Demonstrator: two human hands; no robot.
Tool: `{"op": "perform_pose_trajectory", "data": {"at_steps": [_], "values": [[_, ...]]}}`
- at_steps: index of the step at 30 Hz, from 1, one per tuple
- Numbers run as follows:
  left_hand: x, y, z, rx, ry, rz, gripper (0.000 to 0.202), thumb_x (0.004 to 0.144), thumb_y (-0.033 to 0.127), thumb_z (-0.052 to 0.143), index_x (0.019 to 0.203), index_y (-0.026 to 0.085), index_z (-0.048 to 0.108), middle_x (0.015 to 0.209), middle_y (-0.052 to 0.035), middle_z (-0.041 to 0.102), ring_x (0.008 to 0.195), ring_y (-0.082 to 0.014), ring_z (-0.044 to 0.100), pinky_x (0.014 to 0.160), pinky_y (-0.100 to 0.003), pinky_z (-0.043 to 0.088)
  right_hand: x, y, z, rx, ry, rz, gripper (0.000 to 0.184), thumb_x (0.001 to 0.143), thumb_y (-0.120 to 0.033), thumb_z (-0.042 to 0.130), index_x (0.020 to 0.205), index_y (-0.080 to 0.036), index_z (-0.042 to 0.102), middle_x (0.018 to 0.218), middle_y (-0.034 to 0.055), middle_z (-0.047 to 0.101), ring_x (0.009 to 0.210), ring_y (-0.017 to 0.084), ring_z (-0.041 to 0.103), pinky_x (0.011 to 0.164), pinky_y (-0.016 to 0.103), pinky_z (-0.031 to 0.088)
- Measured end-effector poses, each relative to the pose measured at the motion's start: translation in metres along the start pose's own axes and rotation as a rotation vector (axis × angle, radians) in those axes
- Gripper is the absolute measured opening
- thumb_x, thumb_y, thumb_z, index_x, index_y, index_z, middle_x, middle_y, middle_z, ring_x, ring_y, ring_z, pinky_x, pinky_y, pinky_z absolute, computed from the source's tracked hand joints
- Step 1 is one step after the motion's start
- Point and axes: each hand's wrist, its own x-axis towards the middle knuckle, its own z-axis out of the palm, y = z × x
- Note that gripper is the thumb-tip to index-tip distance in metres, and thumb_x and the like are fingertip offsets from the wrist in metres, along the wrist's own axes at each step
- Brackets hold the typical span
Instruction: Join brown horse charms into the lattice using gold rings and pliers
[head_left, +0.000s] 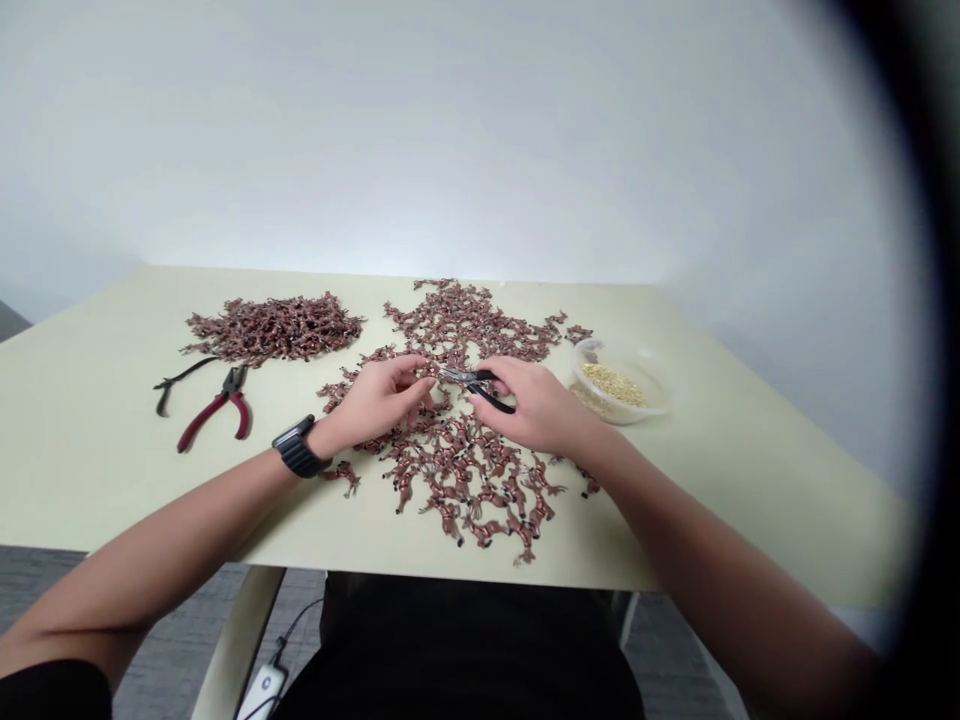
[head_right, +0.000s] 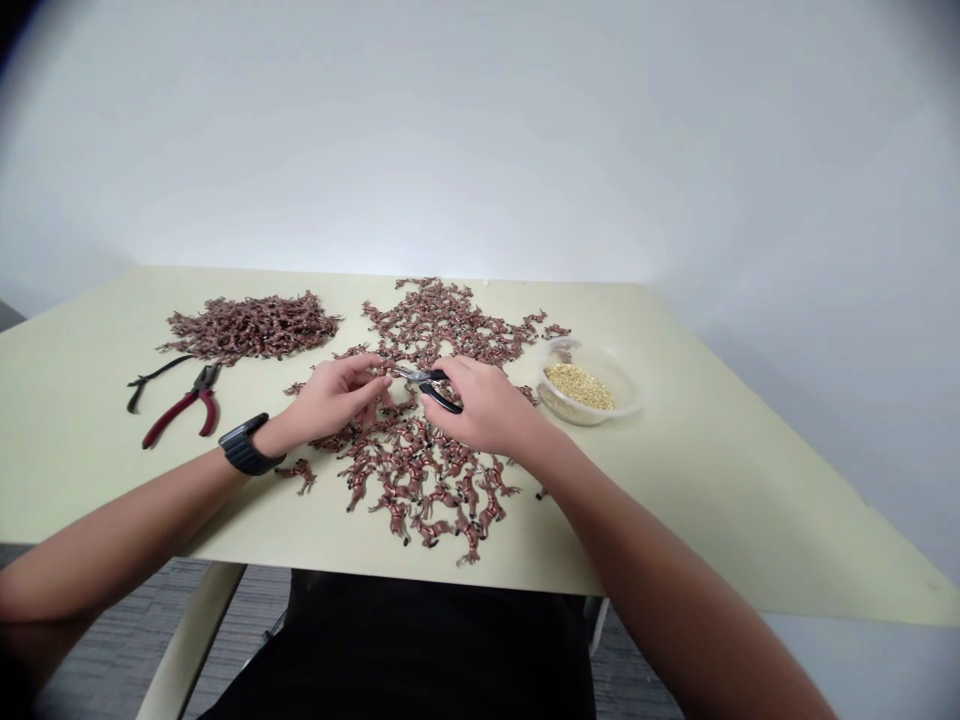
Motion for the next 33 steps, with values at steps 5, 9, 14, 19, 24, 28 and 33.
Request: {"op": "perform_pose_trajectory", "data": {"at_steps": [5,9,14,19,24,28,33], "values": [[-0.0040,0.0027,0.0032,0.060,0.036,0.063,0.031,0.099,0.043,0.057,0.117,0.018,0.062,0.087,-0.0066,0.078,0.053,-0.0120,0.068,0.049,-0.021,0.052,0.0005,-0.0015,0.0007,0.044,-0.027,0.035,0.030,0.097,-0.046,0.053,0.104,-0.019,0.063,0.082,0.0036,0.059,0.070,0.017,0.051,0.061,0.030,0.034],[-0.0048,0.0047,0.0040,0.062,0.040,0.070,0.030,0.100,0.043,0.057,0.115,0.018,0.061,0.086,-0.0064,0.078,0.053,-0.0119,0.068,0.048,-0.021,0.052,0.0002,-0.0005,0.0011,0.136,-0.060,0.111,0.031,0.098,-0.050,0.051,0.101,-0.021,0.063,0.071,-0.0006,0.053,0.061,0.015,0.046,0.058,0.030,0.032],[-0.0050,0.0034,0.0050,0.037,0.040,0.062,0.033,0.099,0.043,0.059,0.121,0.018,0.060,0.087,-0.0066,0.078,0.053,-0.0120,0.068,0.051,-0.022,0.054,0.0001,0.0003,0.0021,0.242,-0.091,0.154,0.033,0.097,-0.051,0.052,0.104,-0.021,0.064,0.075,0.0019,0.059,0.064,0.016,0.050,0.060,0.030,0.034],[-0.0055,0.0015,0.0059,0.020,0.044,0.081,0.034,0.099,0.042,0.059,0.122,0.017,0.060,0.086,-0.0066,0.077,0.053,-0.0116,0.068,0.051,-0.022,0.054,0.0004,-0.0021,0.0002,0.252,-0.124,0.154,0.034,0.098,-0.051,0.050,0.101,-0.021,0.065,0.076,0.0018,0.061,0.065,0.016,0.051,0.061,0.030,0.034],[-0.0063,0.0034,0.0054,0.023,0.040,0.084,0.033,0.099,0.042,0.059,0.121,0.017,0.061,0.085,-0.0063,0.077,0.054,-0.0114,0.067,0.052,-0.022,0.054,0.0006,-0.0016,-0.0006,0.244,-0.138,0.162,0.035,0.099,-0.052,0.050,0.101,-0.021,0.065,0.074,0.0009,0.059,0.063,0.015,0.050,0.059,0.030,0.033],[-0.0069,0.0055,0.0051,0.029,0.033,0.085,0.031,0.099,0.042,0.059,0.118,0.018,0.062,0.085,-0.0056,0.076,0.054,-0.0115,0.067,0.052,-0.022,0.054,0.0013,-0.0004,-0.0001,0.227,-0.142,0.152,0.035,0.100,-0.052,0.049,0.101,-0.021,0.065,0.075,0.0002,0.060,0.063,0.014,0.050,0.060,0.030,0.034],[-0.0065,0.0054,0.0054,0.040,0.028,0.077,0.031,0.099,0.042,0.059,0.119,0.018,0.063,0.085,-0.0053,0.076,0.055,-0.0117,0.068,0.053,-0.023,0.055,0.0022,-0.0011,-0.0015,0.235,-0.155,0.151,0.035,0.100,-0.051,0.048,0.100,-0.021,0.066,0.078,0.0014,0.063,0.066,0.015,0.052,0.062,0.030,0.035]]}}
